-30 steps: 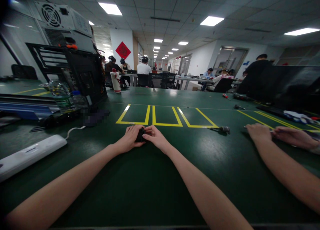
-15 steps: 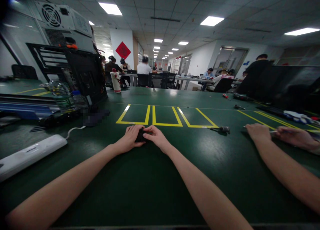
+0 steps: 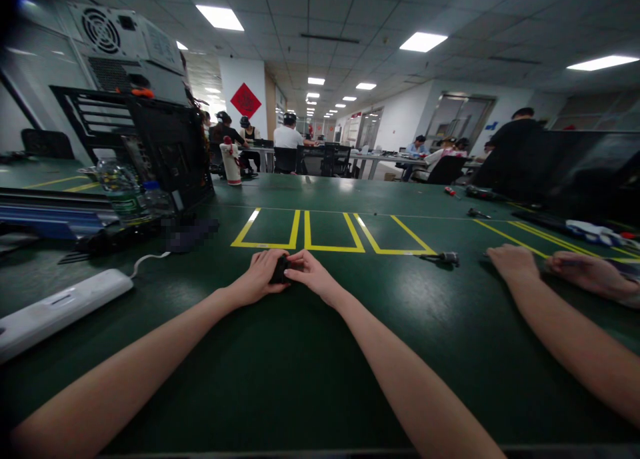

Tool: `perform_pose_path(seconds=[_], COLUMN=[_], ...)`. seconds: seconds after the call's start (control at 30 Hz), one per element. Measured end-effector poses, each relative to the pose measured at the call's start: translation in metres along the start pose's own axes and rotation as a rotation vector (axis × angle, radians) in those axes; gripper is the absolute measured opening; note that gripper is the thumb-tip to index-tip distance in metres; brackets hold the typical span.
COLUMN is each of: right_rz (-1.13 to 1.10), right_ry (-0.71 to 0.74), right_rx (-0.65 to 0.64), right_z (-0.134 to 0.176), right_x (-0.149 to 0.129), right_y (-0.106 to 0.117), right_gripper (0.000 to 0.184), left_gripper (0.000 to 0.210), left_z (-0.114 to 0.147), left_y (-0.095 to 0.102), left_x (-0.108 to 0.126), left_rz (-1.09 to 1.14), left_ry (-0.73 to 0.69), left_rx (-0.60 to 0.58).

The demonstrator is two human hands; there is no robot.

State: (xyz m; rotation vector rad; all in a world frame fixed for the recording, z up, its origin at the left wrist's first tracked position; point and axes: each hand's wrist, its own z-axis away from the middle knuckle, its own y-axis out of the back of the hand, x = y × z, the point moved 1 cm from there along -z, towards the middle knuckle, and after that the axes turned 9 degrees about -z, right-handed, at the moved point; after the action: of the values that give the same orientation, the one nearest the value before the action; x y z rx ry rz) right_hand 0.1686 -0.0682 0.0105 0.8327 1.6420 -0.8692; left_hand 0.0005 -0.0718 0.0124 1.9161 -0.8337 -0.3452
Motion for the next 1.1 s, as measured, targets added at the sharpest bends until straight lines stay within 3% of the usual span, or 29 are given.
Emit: perform_pose_path(seconds=[0.1, 0.3, 0.53, 0.67, 0.9, 1.1], right_rz=[0.008, 0.030, -0.040, -0.024, 0.052, -0.021], right_ry=[0.019, -0.020, 0.005, 0.025, -0.022, 0.003], right_rx=[0.033, 0.049, -0.026, 0.030, 0.061, -0.029], right_z=[0.0000, -0.0026, -0.0020, -0.0005, -0.0019, -0.0003], right_x=[-0.0005, 0.0007, 0.0022, 0.0005, -0.0005, -0.0013], right_y=[-0.0012, 0.0010, 0.0017, -0.0007, -0.0008, -0.0013], right_gripper=[0.024, 0.032, 0.035, 0.024, 0.032, 0.036], left_gripper=[0.055, 0.054, 0.054, 0.055, 0.055, 0.053], left_z=[-0.0001, -0.0005, -0.0005, -0.0003, -0.0009, -0.0003], left_y=[-0.0002, -0.0006, -0.0016, -0.0016, -0.0019, -0.0010], left_x=[0.0001, 0.0006, -0.0001, -0.0006, -0.0004, -0.0001], left_rz=[0.001, 0.001, -0.008, -0.025, -0.003, 0.008], left_ry=[-0.003, 0.003, -0.008, -0.004, -0.001, 0.000], left_rx=[-0.003, 0.005, -0.001, -0.001, 0.009, -0.006])
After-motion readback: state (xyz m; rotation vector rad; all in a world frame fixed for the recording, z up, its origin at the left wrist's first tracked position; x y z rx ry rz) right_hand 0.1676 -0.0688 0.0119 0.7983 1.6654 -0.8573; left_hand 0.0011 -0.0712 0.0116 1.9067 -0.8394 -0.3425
